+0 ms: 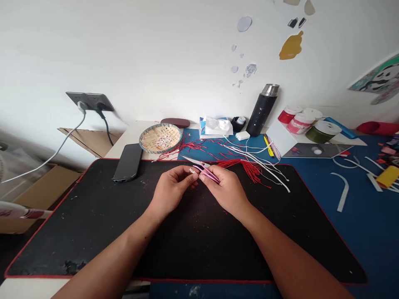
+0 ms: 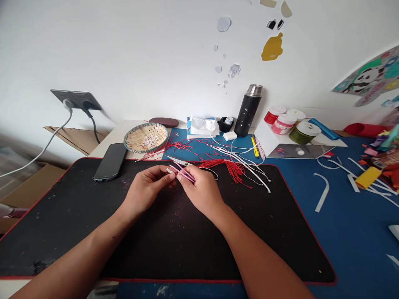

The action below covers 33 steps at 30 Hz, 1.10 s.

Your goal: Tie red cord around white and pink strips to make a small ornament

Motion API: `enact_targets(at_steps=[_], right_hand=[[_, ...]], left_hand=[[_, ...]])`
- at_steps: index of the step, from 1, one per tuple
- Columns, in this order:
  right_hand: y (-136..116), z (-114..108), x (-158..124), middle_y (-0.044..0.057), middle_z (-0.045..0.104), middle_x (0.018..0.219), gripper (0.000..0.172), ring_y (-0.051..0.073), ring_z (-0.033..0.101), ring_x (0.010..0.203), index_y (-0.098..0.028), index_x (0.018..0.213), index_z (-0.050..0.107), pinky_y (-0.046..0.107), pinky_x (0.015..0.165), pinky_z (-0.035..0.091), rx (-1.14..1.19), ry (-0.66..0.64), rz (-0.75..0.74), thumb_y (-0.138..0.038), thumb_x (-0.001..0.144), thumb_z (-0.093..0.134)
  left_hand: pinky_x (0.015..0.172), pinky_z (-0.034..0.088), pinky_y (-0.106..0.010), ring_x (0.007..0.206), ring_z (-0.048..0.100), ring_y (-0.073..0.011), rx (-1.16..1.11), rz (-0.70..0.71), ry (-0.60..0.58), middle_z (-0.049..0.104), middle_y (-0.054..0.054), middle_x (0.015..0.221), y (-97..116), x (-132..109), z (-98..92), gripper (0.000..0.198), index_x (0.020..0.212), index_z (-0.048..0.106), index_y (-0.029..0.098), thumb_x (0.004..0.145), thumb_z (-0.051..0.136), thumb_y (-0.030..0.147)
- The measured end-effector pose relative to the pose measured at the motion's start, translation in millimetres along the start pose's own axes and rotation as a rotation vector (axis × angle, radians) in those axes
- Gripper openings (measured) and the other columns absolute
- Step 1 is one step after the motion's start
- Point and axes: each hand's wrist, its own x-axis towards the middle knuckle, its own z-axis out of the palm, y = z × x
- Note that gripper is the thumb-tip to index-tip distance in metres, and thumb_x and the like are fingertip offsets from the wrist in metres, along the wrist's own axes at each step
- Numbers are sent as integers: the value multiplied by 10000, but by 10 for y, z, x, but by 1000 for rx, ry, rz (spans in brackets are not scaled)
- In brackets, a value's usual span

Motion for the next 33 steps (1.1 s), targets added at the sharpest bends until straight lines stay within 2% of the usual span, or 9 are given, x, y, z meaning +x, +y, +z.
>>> enact_targets(at_steps=[3,6,9,12,16,20,28,33], right_hand=[[9,-8,-3,21,739,805,136,189,641,714,-218,925,713,284,662,422,-67,-7,-15,-321,975,640],[18,-9,0,24,731,787,126,192,631,694,-226,912,704,290,647,399,-132,-25,-39,-301,979,627],[28,3,4,22,712,751,143,186,601,654,-227,867,689,296,624,368,-198,-41,-49,-279,980,618],[28,19,2,22,723,775,116,187,609,670,-226,895,694,291,635,389,-156,-27,-18,-290,970,633],[-1,20,2,25,743,859,179,185,634,741,-208,968,704,274,672,443,23,-6,26,-368,982,625],[-31,2,11,25,744,907,213,186,652,800,-194,1005,704,272,724,471,122,-2,50,-394,971,637],[-35,9,9,23,737,844,177,185,647,755,-206,932,688,273,690,461,92,14,30,-370,969,632],[-14,15,-8,24,743,856,161,189,650,753,-217,965,693,283,697,462,39,24,2,-367,973,638]], left_hand=[[722,525,-294,742,674,-201,151,80,29,768,-38,816,-9,-23,1,216,907,800,201,864,785,413],[757,512,-302,803,701,-227,360,215,46,804,-36,890,-5,-45,0,119,930,826,247,903,744,329],[784,503,-307,847,714,-238,464,292,38,815,-30,934,-10,-53,2,113,946,839,276,906,733,276],[742,505,-302,773,693,-221,369,199,50,797,-31,853,-22,-40,7,102,909,826,248,891,747,310],[687,528,-294,698,665,-187,36,25,36,760,-40,807,-20,-7,12,259,884,793,191,814,834,436],[631,509,-263,672,658,-163,-162,-52,17,738,-36,760,-14,8,19,327,878,780,176,748,904,448],[660,539,-284,679,649,-160,-149,-46,29,735,-43,790,11,4,21,338,850,781,168,734,912,457],[650,540,-282,679,650,-165,-112,-36,23,729,-39,767,29,3,16,336,824,773,173,741,903,471]])
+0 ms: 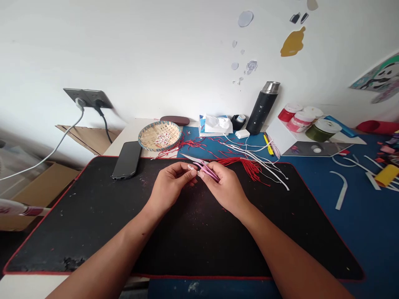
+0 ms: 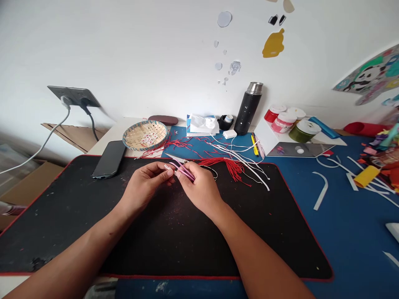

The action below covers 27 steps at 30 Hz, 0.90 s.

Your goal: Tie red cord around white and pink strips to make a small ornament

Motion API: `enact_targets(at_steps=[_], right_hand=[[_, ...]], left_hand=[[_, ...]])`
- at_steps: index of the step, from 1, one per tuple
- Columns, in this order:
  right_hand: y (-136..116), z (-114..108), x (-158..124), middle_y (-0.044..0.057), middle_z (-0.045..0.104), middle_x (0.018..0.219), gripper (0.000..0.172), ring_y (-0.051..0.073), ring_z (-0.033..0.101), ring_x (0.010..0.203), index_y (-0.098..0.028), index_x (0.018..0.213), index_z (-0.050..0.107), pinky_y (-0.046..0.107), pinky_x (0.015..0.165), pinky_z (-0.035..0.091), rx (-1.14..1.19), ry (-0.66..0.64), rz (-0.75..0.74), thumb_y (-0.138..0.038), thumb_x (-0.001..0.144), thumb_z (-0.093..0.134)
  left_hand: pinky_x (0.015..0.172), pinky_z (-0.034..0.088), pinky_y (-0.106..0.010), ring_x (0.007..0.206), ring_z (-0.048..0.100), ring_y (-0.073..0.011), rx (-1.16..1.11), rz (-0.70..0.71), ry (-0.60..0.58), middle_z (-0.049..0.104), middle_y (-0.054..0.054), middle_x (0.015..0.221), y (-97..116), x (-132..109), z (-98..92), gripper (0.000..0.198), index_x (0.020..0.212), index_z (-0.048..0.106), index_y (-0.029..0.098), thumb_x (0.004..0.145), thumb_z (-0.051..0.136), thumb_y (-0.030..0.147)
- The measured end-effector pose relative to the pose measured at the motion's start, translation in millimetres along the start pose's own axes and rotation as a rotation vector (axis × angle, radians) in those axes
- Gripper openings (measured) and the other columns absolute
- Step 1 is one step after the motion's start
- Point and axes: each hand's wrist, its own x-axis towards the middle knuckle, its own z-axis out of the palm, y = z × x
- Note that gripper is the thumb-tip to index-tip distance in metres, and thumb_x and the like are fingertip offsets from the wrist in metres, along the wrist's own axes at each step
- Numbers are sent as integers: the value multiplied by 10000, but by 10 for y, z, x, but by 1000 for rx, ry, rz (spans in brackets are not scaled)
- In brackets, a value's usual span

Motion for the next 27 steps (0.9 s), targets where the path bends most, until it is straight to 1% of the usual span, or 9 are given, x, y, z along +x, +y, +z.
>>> enact_targets(at_steps=[3,7,13,17,20,24,26,27], right_hand=[[9,0,-1,25,752,880,162,190,660,765,-219,990,691,284,702,467,14,-16,7,-372,974,642],[3,-7,-2,17,734,842,152,180,638,729,-219,964,686,278,674,449,3,-28,7,-360,980,634],[-6,-40,-5,-5,693,774,126,165,600,674,-229,937,674,271,644,413,-59,-42,-66,-324,993,614],[-5,-68,4,-5,680,746,111,164,596,655,-231,906,671,271,630,385,-150,-51,-101,-285,986,614],[-5,-80,4,-5,690,735,90,161,610,643,-231,887,669,266,619,370,-201,-57,-112,-239,966,626],[4,-76,-2,-9,694,717,83,149,599,609,-227,870,666,262,594,347,-257,-74,-113,-188,941,646],[10,-68,-4,-10,695,712,86,146,590,598,-225,869,667,263,590,339,-282,-79,-116,-168,931,650],[13,-63,-4,-10,695,712,86,146,587,597,-225,871,668,265,589,337,-292,-79,-118,-162,928,651]], left_hand=[[656,541,-278,678,645,-159,-8,8,-3,731,-37,768,-4,1,-3,328,825,777,175,739,906,464],[651,530,-270,684,644,-161,26,3,-11,731,-39,757,-10,2,-10,326,829,781,175,753,893,471],[661,519,-280,690,647,-177,156,36,-13,736,-40,741,-1,-5,-27,297,839,788,180,799,847,468],[700,523,-279,738,675,-189,250,78,-8,770,-39,804,-14,-17,-36,242,880,804,193,836,808,430],[740,535,-281,787,711,-202,371,142,5,806,-36,879,-23,-40,-33,191,927,811,205,881,761,383],[822,549,-281,885,754,-220,596,325,25,834,-28,971,-15,-72,-30,129,967,821,225,913,720,284],[840,553,-277,893,761,-220,663,385,16,837,-26,979,-11,-75,-30,126,972,825,230,917,716,262],[842,555,-276,884,762,-219,681,391,11,837,-25,971,-11,-74,-28,125,969,826,231,917,715,256]])
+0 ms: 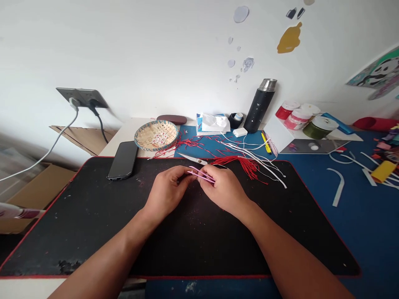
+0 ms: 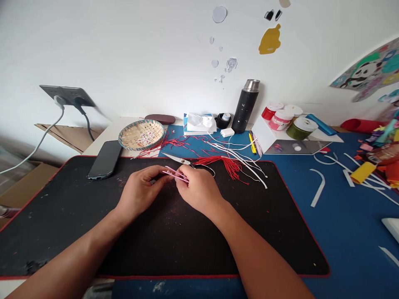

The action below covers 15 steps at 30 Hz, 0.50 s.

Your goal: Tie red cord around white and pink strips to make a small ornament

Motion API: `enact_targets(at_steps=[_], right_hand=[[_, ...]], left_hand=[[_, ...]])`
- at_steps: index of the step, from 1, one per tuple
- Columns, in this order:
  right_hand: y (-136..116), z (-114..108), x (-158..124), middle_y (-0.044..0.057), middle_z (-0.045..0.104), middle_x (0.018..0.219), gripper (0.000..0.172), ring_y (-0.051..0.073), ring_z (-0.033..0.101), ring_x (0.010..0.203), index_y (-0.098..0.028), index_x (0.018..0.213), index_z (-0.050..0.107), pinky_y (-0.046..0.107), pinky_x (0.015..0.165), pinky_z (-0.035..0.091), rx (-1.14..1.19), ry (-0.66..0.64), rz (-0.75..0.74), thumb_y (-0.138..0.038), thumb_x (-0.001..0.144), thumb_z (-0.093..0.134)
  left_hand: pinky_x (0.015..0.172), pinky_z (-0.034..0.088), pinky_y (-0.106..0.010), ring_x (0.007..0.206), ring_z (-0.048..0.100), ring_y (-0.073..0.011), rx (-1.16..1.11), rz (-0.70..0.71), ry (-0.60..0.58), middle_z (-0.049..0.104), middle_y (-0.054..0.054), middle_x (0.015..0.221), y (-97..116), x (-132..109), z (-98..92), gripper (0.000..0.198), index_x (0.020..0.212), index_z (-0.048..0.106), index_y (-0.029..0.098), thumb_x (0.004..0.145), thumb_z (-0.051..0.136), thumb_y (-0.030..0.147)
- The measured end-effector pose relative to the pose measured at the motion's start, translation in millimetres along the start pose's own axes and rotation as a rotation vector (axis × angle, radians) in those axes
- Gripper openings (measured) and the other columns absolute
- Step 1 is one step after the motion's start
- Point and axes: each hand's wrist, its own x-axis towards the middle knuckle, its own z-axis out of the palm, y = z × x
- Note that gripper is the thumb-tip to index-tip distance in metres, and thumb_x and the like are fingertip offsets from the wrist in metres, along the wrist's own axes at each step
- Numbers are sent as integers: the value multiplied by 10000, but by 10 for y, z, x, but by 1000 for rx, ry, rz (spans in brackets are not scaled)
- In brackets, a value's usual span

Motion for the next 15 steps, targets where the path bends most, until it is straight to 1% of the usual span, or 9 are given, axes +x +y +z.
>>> enact_targets(at_steps=[3,7,9,12,15], right_hand=[[2,14,0,-5,689,707,80,152,582,601,-222,867,665,272,590,335,-29,-3,10,-162,919,655],[1,25,-1,-6,677,704,60,159,579,616,-219,869,657,276,606,355,3,-11,54,-186,918,651],[-2,27,0,-6,690,744,39,160,592,648,-219,904,663,271,621,379,96,-8,74,-223,936,641],[-14,23,8,3,713,830,116,167,617,723,-212,958,677,270,663,427,242,19,103,-317,970,628],[-27,14,22,10,723,883,176,173,630,768,-201,1005,692,277,698,455,324,27,142,-362,975,627]], left_hand=[[825,557,-278,852,758,-217,-9,-30,-9,834,-22,937,-8,7,17,114,947,824,230,908,720,254],[778,547,-282,802,729,-205,-122,-142,-5,810,-16,867,-18,15,40,95,919,815,225,878,743,272],[707,534,-269,741,698,-187,-258,-240,-14,780,-15,811,-18,22,39,126,909,802,211,864,770,325],[628,505,-239,667,645,-151,-516,-380,-34,732,-13,740,-15,39,30,249,862,771,182,818,835,419],[623,492,-221,642,617,-124,-703,-432,-33,715,-12,711,-17,51,34,315,828,752,165,766,891,441]])
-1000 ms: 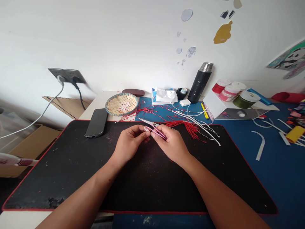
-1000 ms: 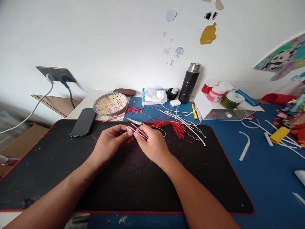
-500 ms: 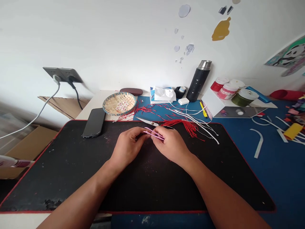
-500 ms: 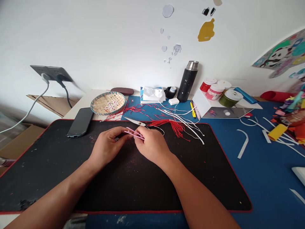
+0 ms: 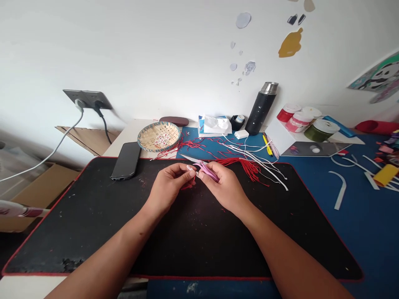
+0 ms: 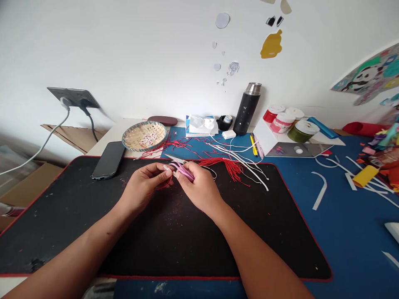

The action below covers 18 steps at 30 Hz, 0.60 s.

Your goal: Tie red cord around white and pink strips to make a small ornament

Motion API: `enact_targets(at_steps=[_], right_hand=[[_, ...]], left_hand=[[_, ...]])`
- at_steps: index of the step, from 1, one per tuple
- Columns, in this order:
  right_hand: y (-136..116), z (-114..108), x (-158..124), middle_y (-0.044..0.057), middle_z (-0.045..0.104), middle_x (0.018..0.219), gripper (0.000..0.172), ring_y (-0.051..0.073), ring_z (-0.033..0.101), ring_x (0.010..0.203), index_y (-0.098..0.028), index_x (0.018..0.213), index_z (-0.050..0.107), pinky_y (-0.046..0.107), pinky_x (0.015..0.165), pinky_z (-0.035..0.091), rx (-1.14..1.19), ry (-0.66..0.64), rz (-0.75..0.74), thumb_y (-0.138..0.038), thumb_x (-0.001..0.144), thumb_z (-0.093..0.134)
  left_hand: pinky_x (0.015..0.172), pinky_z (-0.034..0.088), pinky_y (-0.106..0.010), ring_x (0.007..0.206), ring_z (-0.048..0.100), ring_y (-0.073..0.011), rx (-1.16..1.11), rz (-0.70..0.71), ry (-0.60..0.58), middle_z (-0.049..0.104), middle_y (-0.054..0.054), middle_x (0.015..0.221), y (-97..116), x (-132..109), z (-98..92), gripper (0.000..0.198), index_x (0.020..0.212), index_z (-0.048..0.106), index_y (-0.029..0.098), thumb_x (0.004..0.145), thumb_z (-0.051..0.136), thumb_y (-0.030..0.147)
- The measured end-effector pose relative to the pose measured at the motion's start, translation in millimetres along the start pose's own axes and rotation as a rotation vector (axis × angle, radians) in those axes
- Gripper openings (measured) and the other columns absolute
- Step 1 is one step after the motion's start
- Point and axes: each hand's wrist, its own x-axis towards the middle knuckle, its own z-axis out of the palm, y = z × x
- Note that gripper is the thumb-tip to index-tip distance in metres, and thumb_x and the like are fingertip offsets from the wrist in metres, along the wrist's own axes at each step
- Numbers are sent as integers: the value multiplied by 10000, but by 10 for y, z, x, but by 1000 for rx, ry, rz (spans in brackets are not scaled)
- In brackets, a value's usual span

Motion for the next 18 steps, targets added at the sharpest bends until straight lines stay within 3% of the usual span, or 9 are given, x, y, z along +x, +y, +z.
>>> enact_targets(at_steps=[6,18], right_hand=[[-6,-6,6,-10,686,823,172,159,590,728,-197,956,684,272,670,436,23,-10,20,-361,966,633],[-32,-40,-4,-35,612,729,181,135,512,658,-202,850,641,258,603,357,-8,-31,-1,-349,955,640]], left_hand=[[608,473,-218,631,602,-115,-73,-15,-8,705,-14,692,-3,9,17,340,823,747,158,742,920,439],[575,446,-238,602,553,-116,70,-7,-20,679,-17,681,50,2,3,399,789,737,149,727,902,508]])
